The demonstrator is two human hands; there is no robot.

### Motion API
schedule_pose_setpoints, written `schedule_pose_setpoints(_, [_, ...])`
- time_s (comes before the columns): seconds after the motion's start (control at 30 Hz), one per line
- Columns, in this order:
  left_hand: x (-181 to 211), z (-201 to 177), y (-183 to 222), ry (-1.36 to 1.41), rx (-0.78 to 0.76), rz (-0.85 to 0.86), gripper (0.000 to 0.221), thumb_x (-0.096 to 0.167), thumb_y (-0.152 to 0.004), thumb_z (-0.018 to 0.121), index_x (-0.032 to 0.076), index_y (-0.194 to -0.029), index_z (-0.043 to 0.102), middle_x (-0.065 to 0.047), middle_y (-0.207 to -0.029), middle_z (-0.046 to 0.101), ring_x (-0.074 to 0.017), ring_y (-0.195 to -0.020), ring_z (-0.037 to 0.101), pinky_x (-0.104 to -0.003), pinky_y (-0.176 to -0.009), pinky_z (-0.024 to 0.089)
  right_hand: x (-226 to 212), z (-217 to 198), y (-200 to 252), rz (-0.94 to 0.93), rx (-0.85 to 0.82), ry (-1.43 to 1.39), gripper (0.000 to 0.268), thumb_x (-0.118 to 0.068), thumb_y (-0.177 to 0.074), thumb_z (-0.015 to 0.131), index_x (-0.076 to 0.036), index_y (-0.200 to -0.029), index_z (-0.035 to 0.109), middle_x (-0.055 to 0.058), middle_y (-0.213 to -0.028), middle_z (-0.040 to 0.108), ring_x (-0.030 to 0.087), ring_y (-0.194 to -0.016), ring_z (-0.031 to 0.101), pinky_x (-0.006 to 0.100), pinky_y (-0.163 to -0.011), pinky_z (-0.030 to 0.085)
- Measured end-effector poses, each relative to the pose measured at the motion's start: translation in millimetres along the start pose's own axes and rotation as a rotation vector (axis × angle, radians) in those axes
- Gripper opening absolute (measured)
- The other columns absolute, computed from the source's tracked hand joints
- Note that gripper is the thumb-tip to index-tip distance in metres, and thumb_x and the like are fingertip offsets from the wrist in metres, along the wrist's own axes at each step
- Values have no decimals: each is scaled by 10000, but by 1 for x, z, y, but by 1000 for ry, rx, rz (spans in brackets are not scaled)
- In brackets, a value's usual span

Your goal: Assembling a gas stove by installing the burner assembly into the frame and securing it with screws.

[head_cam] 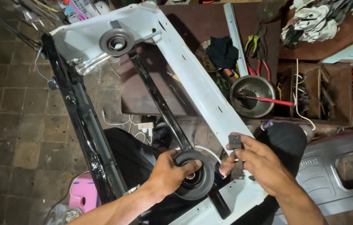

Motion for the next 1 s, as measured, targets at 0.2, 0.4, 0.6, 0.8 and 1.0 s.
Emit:
schedule_pose_setpoints(0.2, [-4, 0, -1, 19, 28, -58, 331, 126, -772, 810, -7, -1057, 706, -128, -965, 797, -214, -793, 721, -285, -762, 601, 12, 6, -19, 62, -23, 130, 511, -45, -849, 645, 26, -1350, 570, 334, -1015, 734, 383, -916, 712, 457, -616, 578])
schedule_pose_setpoints(0.4, [-9, -2, -5, 37, 34, -43, 304, 136, -778, 830, 6, -1016, 693, -113, -796, 733, -186, -638, 639, -284, -660, 543, 16, 25, -28, 106, -73, 429, 491, -199, -826, 724, -2, -1276, 711, 190, -1016, 752, 153, -495, 491, 285, -445, 485])
schedule_pose_setpoints(0.6, [-10, -3, -5, 36, 40, -61, 360, 153, -754, 828, 4, -1044, 675, -122, -865, 754, -209, -676, 670, -293, -707, 562, 4, 41, -27, 141, -141, 388, 499, -44, -840, 699, 19, -1333, 646, 184, -1044, 672, 122, -467, 512, 222, -329, 434])
schedule_pose_setpoints(0.8, [-9, -2, -5, 63, 60, -88, 423, 122, -747, 825, -9, -1113, 659, -147, -916, 768, -229, -763, 707, -299, -756, 587, -1, 46, -28, 153, -93, 433, 442, -56, -797, 756, -44, -1235, 700, 159, -980, 774, 153, -503, 552, 216, -270, 301])
schedule_pose_setpoints(1.0, [-15, -3, -12, 51, 51, -69, 379, 111, -759, 827, -8, -1073, 650, -139, -886, 767, -223, -700, 682, -295, -714, 567, -11, 51, -23, 192, -92, 569, 332, -81, -842, 749, -61, -1173, 771, 109, -1061, 797, 131, -519, 613, 194, -256, 311])
Point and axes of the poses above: each hand's wrist, its own y-axis away from the middle knuckle, its own z-axis out of the palm, x = y × z, the point moved 9 cm from there along -y, towards the middle knuckle
